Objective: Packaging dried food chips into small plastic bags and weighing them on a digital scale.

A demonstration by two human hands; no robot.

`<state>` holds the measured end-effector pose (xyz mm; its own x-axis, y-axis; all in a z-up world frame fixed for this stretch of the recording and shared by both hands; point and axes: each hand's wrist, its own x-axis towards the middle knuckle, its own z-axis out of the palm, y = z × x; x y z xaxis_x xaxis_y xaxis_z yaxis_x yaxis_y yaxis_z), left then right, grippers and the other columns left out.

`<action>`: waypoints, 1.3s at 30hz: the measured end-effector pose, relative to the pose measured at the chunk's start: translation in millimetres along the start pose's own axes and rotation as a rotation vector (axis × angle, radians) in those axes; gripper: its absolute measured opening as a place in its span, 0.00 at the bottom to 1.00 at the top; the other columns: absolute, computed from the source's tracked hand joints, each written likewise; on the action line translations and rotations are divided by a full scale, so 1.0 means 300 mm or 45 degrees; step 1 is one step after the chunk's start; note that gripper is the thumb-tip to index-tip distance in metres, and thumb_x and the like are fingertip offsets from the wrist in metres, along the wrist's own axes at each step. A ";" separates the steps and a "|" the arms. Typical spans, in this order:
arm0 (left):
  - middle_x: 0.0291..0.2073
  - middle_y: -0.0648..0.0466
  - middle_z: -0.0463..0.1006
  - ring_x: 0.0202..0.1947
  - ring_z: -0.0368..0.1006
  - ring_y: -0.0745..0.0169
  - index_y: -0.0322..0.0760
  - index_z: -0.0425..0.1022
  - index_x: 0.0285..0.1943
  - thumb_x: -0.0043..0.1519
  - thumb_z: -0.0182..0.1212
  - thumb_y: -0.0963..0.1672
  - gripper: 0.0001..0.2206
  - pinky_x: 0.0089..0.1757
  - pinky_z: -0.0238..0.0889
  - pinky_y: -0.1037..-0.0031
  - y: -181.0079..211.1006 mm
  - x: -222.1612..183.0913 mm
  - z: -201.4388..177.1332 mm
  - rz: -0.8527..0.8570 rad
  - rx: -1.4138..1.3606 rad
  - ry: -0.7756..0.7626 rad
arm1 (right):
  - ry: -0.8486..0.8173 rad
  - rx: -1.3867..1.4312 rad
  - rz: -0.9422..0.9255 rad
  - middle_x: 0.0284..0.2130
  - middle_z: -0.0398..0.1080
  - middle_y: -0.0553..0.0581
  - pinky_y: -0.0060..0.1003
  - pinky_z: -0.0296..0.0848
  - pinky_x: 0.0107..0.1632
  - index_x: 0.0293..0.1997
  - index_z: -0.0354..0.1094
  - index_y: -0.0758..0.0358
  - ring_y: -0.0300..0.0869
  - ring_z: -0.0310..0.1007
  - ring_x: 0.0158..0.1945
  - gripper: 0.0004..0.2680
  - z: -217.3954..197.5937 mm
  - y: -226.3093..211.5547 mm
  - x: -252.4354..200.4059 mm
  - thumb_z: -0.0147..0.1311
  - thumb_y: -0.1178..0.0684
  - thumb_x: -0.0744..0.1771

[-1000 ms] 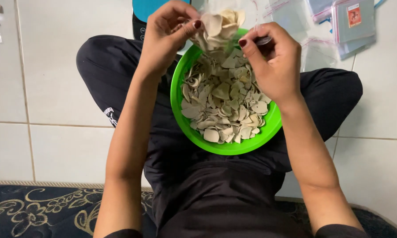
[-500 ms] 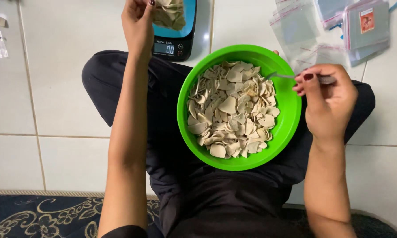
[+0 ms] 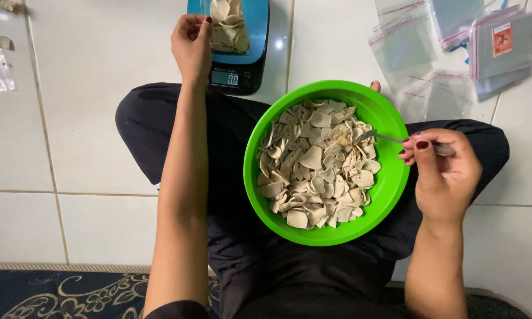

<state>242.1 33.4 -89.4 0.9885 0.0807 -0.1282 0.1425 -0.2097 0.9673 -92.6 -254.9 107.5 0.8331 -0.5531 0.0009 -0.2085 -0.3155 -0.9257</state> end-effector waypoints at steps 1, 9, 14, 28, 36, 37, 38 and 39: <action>0.29 0.66 0.80 0.29 0.71 0.78 0.47 0.79 0.36 0.61 0.63 0.45 0.02 0.35 0.68 0.82 0.001 0.002 -0.001 -0.003 0.002 0.001 | -0.002 0.000 0.002 0.40 0.72 0.64 0.29 0.74 0.44 0.50 0.64 0.67 0.42 0.74 0.37 0.07 0.001 -0.001 0.001 0.52 0.53 0.75; 0.31 0.63 0.68 0.31 0.66 0.75 0.49 0.87 0.41 0.56 0.73 0.48 0.07 0.41 0.69 0.80 -0.031 0.002 0.011 -0.005 0.023 0.124 | 0.043 0.000 -0.005 0.40 0.71 0.65 0.30 0.75 0.43 0.50 0.62 0.69 0.45 0.75 0.40 0.08 0.010 -0.012 0.018 0.52 0.52 0.75; 0.29 0.64 0.69 0.29 0.68 0.75 0.48 0.86 0.42 0.57 0.73 0.45 0.06 0.42 0.69 0.80 -0.042 -0.004 0.023 0.140 0.079 0.130 | 0.050 0.017 -0.003 0.40 0.71 0.65 0.30 0.75 0.42 0.50 0.62 0.67 0.45 0.76 0.40 0.08 0.021 0.007 0.029 0.52 0.52 0.75; 0.31 0.62 0.69 0.31 0.68 0.74 0.48 0.84 0.45 0.58 0.72 0.42 0.08 0.44 0.70 0.79 -0.032 -0.022 0.027 0.193 0.000 0.156 | 0.052 0.015 0.003 0.40 0.71 0.66 0.31 0.76 0.44 0.50 0.62 0.69 0.45 0.76 0.41 0.08 0.049 0.009 0.049 0.51 0.52 0.75; 0.36 0.58 0.77 0.32 0.74 0.72 0.43 0.83 0.45 0.61 0.66 0.42 0.05 0.41 0.73 0.79 -0.053 -0.012 0.030 0.251 -0.017 0.160 | 0.043 -0.014 0.004 0.40 0.71 0.66 0.30 0.76 0.43 0.50 0.62 0.69 0.45 0.76 0.40 0.09 0.052 0.004 0.057 0.51 0.52 0.76; 0.36 0.58 0.77 0.32 0.74 0.72 0.43 0.83 0.45 0.61 0.66 0.42 0.05 0.41 0.73 0.79 -0.046 -0.014 0.032 0.250 -0.017 0.159 | 0.043 -0.014 0.005 0.40 0.71 0.66 0.30 0.76 0.43 0.50 0.62 0.69 0.45 0.76 0.40 0.09 0.053 0.003 0.058 0.51 0.52 0.76; 0.36 0.58 0.77 0.33 0.74 0.72 0.43 0.83 0.45 0.61 0.66 0.42 0.05 0.40 0.74 0.79 -0.039 -0.017 0.031 0.242 -0.021 0.160 | 0.042 -0.007 0.009 0.40 0.71 0.66 0.30 0.76 0.43 0.50 0.62 0.69 0.45 0.76 0.40 0.09 0.054 0.003 0.058 0.51 0.51 0.76; 0.36 0.58 0.78 0.33 0.75 0.72 0.43 0.83 0.45 0.61 0.65 0.42 0.05 0.40 0.75 0.79 -0.033 -0.020 0.030 0.233 -0.025 0.162 | 0.041 0.000 0.012 0.40 0.71 0.65 0.31 0.76 0.44 0.50 0.62 0.69 0.45 0.76 0.41 0.09 0.055 0.002 0.058 0.52 0.51 0.75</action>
<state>235.3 26.1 -100.1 0.9832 0.1652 0.0775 -0.0411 -0.2132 0.9761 -69.7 -252.2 100.8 0.8141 -0.5807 0.0041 -0.2163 -0.3097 -0.9259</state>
